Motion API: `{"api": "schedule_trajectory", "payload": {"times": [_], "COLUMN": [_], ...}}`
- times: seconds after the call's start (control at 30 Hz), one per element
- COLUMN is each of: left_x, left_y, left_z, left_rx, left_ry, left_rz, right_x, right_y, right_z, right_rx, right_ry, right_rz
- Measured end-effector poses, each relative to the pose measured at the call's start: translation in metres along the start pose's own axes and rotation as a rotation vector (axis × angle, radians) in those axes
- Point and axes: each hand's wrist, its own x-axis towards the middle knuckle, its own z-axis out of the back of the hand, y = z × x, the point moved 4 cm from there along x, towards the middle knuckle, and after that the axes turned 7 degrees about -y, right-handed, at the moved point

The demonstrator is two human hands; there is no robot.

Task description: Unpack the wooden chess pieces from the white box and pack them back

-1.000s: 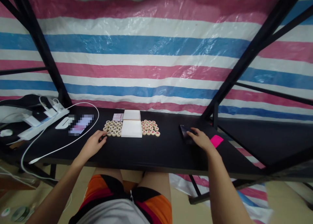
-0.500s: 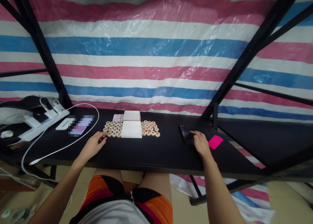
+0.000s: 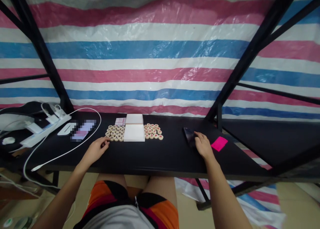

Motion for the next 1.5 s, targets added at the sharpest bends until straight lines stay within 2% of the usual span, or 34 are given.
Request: {"api": "schedule_trajectory", "payload": {"times": [0.23,0.33,0.5,0.67,0.9,1.1,1.3,1.5], "left_x": [0.000,0.000,0.000,0.001,0.001,0.001,0.001,0.002], "left_y": [0.001,0.001,0.003,0.003,-0.001,0.000,-0.001,-0.004], "left_z": [-0.001,-0.001,-0.003,-0.003,-0.001,-0.001,-0.002,0.001], "left_rx": [-0.011,-0.015,-0.009,0.001,-0.001,-0.003,-0.008,-0.006], "left_ry": [-0.003,0.000,0.008,0.016,0.006,0.003,0.004,0.013], "left_rz": [0.010,0.017,0.013,0.010,0.014,0.017,0.021,0.028], "right_x": [-0.003,-0.003,-0.001,-0.004,-0.007,-0.007,-0.004,-0.008], "right_y": [0.000,0.000,0.011,0.021,0.025,0.019,0.018,0.016], "right_z": [0.007,0.007,-0.001,-0.003,0.000,-0.003,0.009,0.028], "right_rx": [0.003,-0.019,-0.109,-0.271,-0.313,-0.256,-0.076,-0.067], "right_ry": [-0.027,-0.025,0.087,0.216,0.237,0.212,0.028,-0.101], "right_rz": [-0.062,-0.045,0.022,-0.046,-0.059,-0.037,-0.014,-0.162]}}
